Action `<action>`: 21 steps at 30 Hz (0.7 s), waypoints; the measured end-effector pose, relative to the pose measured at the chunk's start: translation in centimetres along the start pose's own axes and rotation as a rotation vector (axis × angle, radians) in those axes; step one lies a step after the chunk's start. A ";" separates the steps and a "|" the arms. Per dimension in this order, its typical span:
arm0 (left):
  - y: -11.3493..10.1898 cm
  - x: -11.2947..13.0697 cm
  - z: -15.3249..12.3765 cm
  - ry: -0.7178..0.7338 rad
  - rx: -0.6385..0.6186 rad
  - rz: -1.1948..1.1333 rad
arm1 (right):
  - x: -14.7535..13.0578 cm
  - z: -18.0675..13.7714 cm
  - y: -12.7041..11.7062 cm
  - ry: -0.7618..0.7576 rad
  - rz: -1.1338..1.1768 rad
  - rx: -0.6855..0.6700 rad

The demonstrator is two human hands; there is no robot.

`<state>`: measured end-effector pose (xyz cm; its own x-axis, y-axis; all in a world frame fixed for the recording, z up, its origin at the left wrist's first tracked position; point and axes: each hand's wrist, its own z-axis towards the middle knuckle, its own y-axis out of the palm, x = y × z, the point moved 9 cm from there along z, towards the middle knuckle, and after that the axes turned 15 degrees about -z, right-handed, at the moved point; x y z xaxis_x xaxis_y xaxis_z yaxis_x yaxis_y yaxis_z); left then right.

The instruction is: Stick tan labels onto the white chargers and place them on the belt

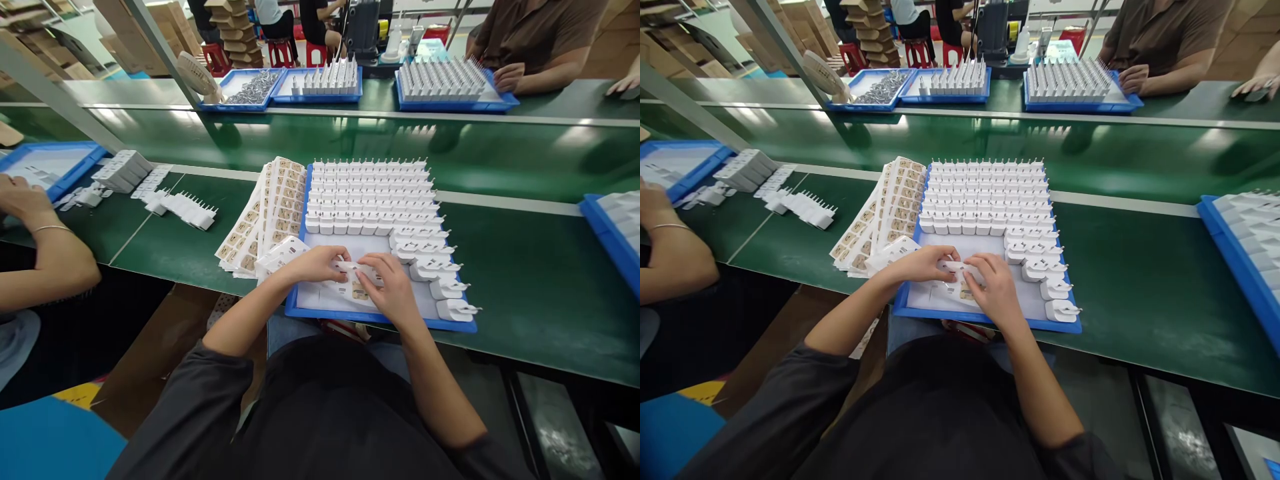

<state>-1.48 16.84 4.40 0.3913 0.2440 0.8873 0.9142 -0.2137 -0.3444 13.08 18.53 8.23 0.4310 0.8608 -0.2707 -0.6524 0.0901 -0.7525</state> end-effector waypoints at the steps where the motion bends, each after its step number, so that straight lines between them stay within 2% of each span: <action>1: 0.0 -0.2 0.0 -0.016 -0.003 -0.038 | -0.3 -0.1 -0.5 -0.024 -0.033 0.034; 3: 0.0 -0.5 -0.1 -0.027 -0.012 -0.103 | -0.9 -0.3 -1.1 -0.086 -0.098 0.056; 6: 0.1 -0.5 -0.2 -0.011 -0.042 -0.184 | -1.6 -0.6 -1.1 -0.155 -0.150 0.005; 13: 0.4 -0.6 0.0 -0.053 -0.076 -0.348 | -1.5 -0.7 -0.4 -0.145 -0.172 -0.069; 21: 0.6 -0.2 -0.8 -0.096 -0.091 -0.291 | -2.4 -0.5 -0.6 -0.189 -0.179 -0.056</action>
<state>-1.12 15.93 4.26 0.1267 0.3941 0.9103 0.9778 -0.2042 -0.0477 12.79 16.14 9.01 0.4093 0.9122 -0.0171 -0.5385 0.2264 -0.8117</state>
